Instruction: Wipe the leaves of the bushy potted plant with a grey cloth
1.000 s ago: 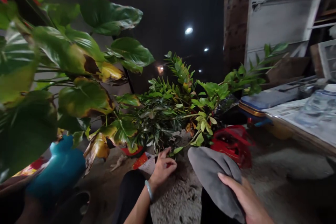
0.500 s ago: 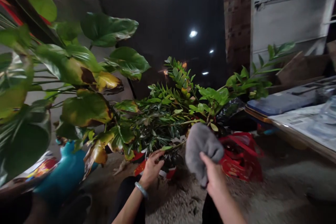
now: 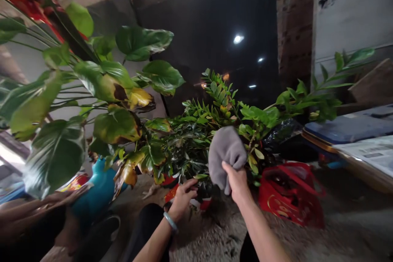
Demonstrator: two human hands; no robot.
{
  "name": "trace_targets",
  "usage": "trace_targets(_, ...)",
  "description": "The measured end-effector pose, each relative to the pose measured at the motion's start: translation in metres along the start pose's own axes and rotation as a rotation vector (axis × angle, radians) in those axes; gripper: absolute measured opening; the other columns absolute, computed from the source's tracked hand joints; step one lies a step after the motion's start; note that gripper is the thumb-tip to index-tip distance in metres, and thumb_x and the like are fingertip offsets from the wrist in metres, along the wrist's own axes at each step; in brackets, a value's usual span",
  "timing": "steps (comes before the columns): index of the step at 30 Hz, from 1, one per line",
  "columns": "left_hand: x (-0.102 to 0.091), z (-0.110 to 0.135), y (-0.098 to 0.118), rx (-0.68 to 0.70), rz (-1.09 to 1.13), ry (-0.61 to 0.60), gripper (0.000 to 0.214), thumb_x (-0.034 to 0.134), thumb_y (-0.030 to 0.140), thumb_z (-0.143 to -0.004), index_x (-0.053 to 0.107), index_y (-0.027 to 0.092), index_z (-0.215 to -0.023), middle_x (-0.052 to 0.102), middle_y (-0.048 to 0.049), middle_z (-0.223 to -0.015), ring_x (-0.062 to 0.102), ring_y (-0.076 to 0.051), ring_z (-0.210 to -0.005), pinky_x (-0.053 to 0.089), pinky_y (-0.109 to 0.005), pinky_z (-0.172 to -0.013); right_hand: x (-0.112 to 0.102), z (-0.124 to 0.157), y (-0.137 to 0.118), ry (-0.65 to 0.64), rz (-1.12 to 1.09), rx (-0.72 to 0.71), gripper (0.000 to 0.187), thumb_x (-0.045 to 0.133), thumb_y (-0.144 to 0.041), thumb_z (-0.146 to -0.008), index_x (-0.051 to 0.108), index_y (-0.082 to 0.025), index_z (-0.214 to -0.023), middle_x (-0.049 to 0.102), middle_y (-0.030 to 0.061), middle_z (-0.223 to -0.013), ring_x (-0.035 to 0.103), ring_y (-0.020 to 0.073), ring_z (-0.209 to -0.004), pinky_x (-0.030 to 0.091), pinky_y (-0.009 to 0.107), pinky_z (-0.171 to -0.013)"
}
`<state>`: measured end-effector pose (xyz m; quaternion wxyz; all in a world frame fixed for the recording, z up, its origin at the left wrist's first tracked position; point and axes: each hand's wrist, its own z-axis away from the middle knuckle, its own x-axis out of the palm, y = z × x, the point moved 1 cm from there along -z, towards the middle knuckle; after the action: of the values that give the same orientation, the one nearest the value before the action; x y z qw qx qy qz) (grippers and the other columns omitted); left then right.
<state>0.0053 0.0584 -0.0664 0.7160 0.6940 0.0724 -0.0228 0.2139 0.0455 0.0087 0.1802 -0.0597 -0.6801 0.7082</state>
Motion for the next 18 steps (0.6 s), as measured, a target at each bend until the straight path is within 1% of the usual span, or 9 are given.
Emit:
trace_targets(2, 0.0, 0.0, 0.003, -0.026, 0.052, -0.018, 0.039, 0.056, 0.005, -0.047, 0.078, 0.017, -0.077, 0.074, -0.0073, -0.084, 0.063, -0.023, -0.076, 0.052, -0.033, -0.07, 0.001, 0.026, 0.011, -0.116, 0.042, 0.143, 0.03, 0.07, -0.041, -0.054, 0.074, -0.021, -0.077, 0.077, 0.0093, -0.077, 0.072, 0.0353, -0.086, 0.057, 0.043, -0.073)
trace_targets(3, 0.0, 0.0, 0.005, -0.015, 0.06, -0.032, 0.036, 0.056, 0.005, -0.047, 0.077, 0.016, -0.074, 0.073, -0.0064, -0.077, 0.063, -0.024, -0.078, 0.051, -0.033, -0.071, -0.002, 0.04, 0.015, -0.143, 0.052, 0.205, 0.027, 0.07, -0.039, -0.051, 0.073, -0.022, -0.072, 0.077, 0.0091, -0.077, 0.072, 0.0358, -0.087, 0.056, 0.043, -0.076)
trace_targets(6, 0.001, 0.003, 0.004, -0.022, 0.082, -0.07, 0.036, 0.056, 0.004, -0.046, 0.077, 0.017, -0.071, 0.072, -0.0047, -0.072, 0.062, -0.023, -0.076, 0.05, -0.031, -0.069, -0.017, 0.064, 0.008, -0.143, 0.002, 0.27, 0.03, 0.071, -0.043, -0.048, 0.072, -0.022, -0.07, 0.078, 0.0097, -0.078, 0.071, 0.0366, -0.089, 0.056, 0.044, -0.079)
trace_targets(7, 0.002, 0.004, 0.003, -0.056, 0.112, -0.065, 0.038, 0.056, 0.004, -0.044, 0.078, 0.017, -0.073, 0.072, -0.0049, -0.075, 0.061, -0.022, -0.074, 0.049, -0.03, -0.065, -0.022, 0.063, 0.001, -0.096, -0.026, 0.257, 0.033, 0.072, -0.045, -0.049, 0.072, -0.022, -0.072, 0.078, 0.01, -0.078, 0.071, 0.0366, -0.089, 0.056, 0.043, -0.078)
trace_targets(9, 0.004, 0.006, 0.001, -0.129, 0.185, -0.055, 0.042, 0.055, 0.004, -0.042, 0.078, 0.016, -0.075, 0.072, -0.0062, -0.081, 0.059, -0.02, -0.072, 0.047, -0.027, -0.06, -0.027, 0.049, -0.016, 0.051, -0.056, 0.161, 0.039, 0.074, -0.048, -0.049, 0.072, -0.021, -0.077, 0.077, 0.0106, -0.081, 0.071, 0.036, -0.092, 0.056, 0.041, -0.077)
trace_targets(11, 0.005, 0.007, 0.002, -0.17, 0.225, -0.047, 0.044, 0.056, 0.004, -0.041, 0.078, 0.015, -0.078, 0.071, -0.0071, -0.083, 0.058, -0.019, -0.074, 0.046, -0.027, -0.061, -0.024, 0.029, -0.028, 0.218, -0.031, 0.036, 0.044, 0.075, -0.048, -0.049, 0.07, -0.02, -0.082, 0.077, 0.012, -0.087, 0.069, 0.0354, -0.098, 0.055, 0.039, -0.079)
trace_targets(13, 0.005, 0.005, 0.007, -0.187, 0.231, -0.06, 0.048, 0.056, 0.005, -0.042, 0.077, 0.014, -0.084, 0.07, -0.0075, -0.083, 0.058, -0.019, -0.076, 0.046, -0.027, -0.064, -0.014, 0.019, -0.025, 0.301, 0.035, 0.015, 0.042, 0.073, -0.047, -0.051, 0.068, -0.018, -0.082, 0.076, 0.0139, -0.088, 0.068, 0.0357, -0.1, 0.055, 0.038, -0.079)
trace_targets(15, 0.003, 0.003, 0.013, -0.194, 0.245, -0.046, 0.05, 0.057, 0.005, -0.042, 0.076, 0.012, -0.089, 0.07, -0.0075, -0.084, 0.058, -0.018, -0.076, 0.046, -0.028, -0.066, -0.003, 0.023, -0.011, 0.216, 0.087, 0.095, 0.036, 0.069, -0.045, -0.053, 0.067, -0.018, -0.076, 0.076, 0.0152, -0.083, 0.069, 0.0366, -0.096, 0.055, 0.039, -0.076)
trace_targets(18, 0.0, 0.001, 0.019, -0.19, 0.252, -0.058, 0.051, 0.06, 0.007, -0.044, 0.075, 0.01, -0.093, 0.069, -0.0062, -0.077, 0.059, -0.019, -0.073, 0.047, -0.029, -0.067, 0.003, 0.051, 0.012, -0.037, 0.095, 0.171, 0.03, 0.067, -0.042, -0.051, 0.069, -0.021, -0.071, 0.077, 0.0129, -0.082, 0.07, 0.0363, -0.093, 0.054, 0.04, -0.076)
